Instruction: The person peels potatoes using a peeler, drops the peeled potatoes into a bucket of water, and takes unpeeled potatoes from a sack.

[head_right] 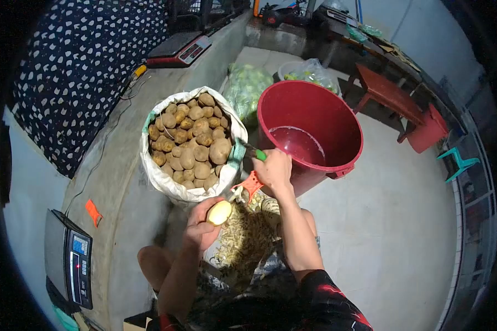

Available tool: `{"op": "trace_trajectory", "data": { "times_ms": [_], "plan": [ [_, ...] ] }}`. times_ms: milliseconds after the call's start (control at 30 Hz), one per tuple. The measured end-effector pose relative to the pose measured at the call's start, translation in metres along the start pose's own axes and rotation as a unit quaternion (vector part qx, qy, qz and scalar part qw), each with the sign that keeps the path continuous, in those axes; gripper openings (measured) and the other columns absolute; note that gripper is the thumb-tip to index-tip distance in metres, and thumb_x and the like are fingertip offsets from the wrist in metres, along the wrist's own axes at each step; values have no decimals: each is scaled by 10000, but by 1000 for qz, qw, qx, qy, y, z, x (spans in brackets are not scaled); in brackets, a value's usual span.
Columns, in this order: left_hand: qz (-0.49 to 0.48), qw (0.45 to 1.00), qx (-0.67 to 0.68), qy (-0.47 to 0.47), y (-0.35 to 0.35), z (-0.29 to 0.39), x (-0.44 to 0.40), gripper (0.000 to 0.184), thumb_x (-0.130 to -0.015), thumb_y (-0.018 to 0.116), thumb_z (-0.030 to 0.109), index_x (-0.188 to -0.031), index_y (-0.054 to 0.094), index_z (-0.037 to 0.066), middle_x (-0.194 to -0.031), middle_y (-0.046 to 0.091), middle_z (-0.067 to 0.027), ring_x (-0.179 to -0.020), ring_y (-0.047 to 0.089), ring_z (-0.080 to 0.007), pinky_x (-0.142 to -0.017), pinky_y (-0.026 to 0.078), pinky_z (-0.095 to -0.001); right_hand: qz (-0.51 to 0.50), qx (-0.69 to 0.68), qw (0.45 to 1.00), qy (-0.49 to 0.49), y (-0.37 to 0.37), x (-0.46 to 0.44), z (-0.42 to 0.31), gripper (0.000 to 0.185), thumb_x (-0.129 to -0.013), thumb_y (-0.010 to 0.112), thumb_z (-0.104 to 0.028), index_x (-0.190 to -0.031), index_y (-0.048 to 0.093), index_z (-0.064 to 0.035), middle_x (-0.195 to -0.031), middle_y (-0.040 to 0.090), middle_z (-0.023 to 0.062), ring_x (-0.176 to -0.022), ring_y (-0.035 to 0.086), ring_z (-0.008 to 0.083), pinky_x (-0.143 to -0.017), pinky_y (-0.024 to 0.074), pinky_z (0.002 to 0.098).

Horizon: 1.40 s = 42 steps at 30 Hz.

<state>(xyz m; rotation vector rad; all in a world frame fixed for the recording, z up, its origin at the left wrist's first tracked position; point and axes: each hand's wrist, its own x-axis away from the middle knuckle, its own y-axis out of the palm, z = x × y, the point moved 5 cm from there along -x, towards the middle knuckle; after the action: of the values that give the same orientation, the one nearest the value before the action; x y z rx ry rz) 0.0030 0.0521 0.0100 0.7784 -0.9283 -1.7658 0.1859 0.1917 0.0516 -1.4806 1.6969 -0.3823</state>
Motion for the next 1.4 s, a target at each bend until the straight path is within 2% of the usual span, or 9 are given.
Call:
{"op": "trace_trajectory", "data": {
  "times_ms": [33,67,233,433,633,833,1100,1333,1400],
  "plan": [
    [-3,1000,-3,-1,1,1,0,665,-672,669,-85,-1295,440,-52,-1182,566,-133,-1093,568,-221,-956,446,-317,-37,-40,993,107,6,-2,14,425,-869,608,-361,-637,646,-7,-544,554,214,-506,527,378,-508,390,433],
    [11,1000,-22,6,0,0,-1,667,-672,674,-76,-1296,439,-52,-1185,565,-135,-1094,567,-222,-962,440,-317,-43,-98,988,109,9,-1,19,449,-878,626,-352,-605,604,4,-465,512,144,-422,496,268,-467,362,388],
    [78,985,-150,35,-3,1,-2,668,-700,702,-76,-1303,414,-59,-1169,551,-119,-1078,564,-206,-924,462,-304,-89,-291,938,167,4,10,-10,454,-875,656,-284,-571,496,13,-486,377,-25,-501,359,58,-460,310,319],
    [88,979,-170,63,-10,2,-3,671,-713,674,-140,-1322,416,-28,-1179,543,-116,-1072,565,-204,-918,478,-328,-59,-179,981,54,-1,7,-24,456,-859,660,-295,-583,517,38,-464,382,50,-475,357,98,-463,329,348],
    [67,977,-187,81,-15,6,-3,671,-695,694,-143,-1307,446,-26,-1174,553,-119,-1079,565,-202,-923,479,-331,-95,-279,947,126,12,11,-18,453,-847,669,-289,-599,509,55,-462,359,89,-469,351,112,-460,328,354],
    [62,977,-186,81,-4,11,-3,688,-674,718,-138,-1301,451,-38,-1168,552,-119,-1067,568,-202,-917,482,-331,-67,-185,979,45,8,11,-27,418,-844,669,-274,-640,532,64,-532,463,153,-498,441,176,-503,350,377],
    [94,974,-194,67,-11,7,-3,682,-680,723,-127,-1297,440,-62,-1160,554,-117,-1065,569,-187,-916,488,-322,-35,-177,983,-21,19,11,-40,178,-760,582,-134,-716,617,34,-663,544,247,-664,565,431,-624,448,443],
    [112,968,-210,75,-9,7,-3,675,-668,705,-137,-1287,451,-49,-1145,585,-123,-1041,590,-189,-929,485,-330,-44,-58,997,-2,8,10,-50,226,-750,579,-191,-678,644,14,-653,553,228,-664,568,427,-640,449,479],
    [115,969,-207,69,-9,8,-4,676,-656,708,-135,-1280,462,-46,-1143,590,-124,-1037,594,-191,-925,486,-334,-33,6,997,-64,-1,10,-62,278,-785,594,-241,-656,647,-1,-655,564,235,-671,576,428,-640,448,486]
  ]
}}
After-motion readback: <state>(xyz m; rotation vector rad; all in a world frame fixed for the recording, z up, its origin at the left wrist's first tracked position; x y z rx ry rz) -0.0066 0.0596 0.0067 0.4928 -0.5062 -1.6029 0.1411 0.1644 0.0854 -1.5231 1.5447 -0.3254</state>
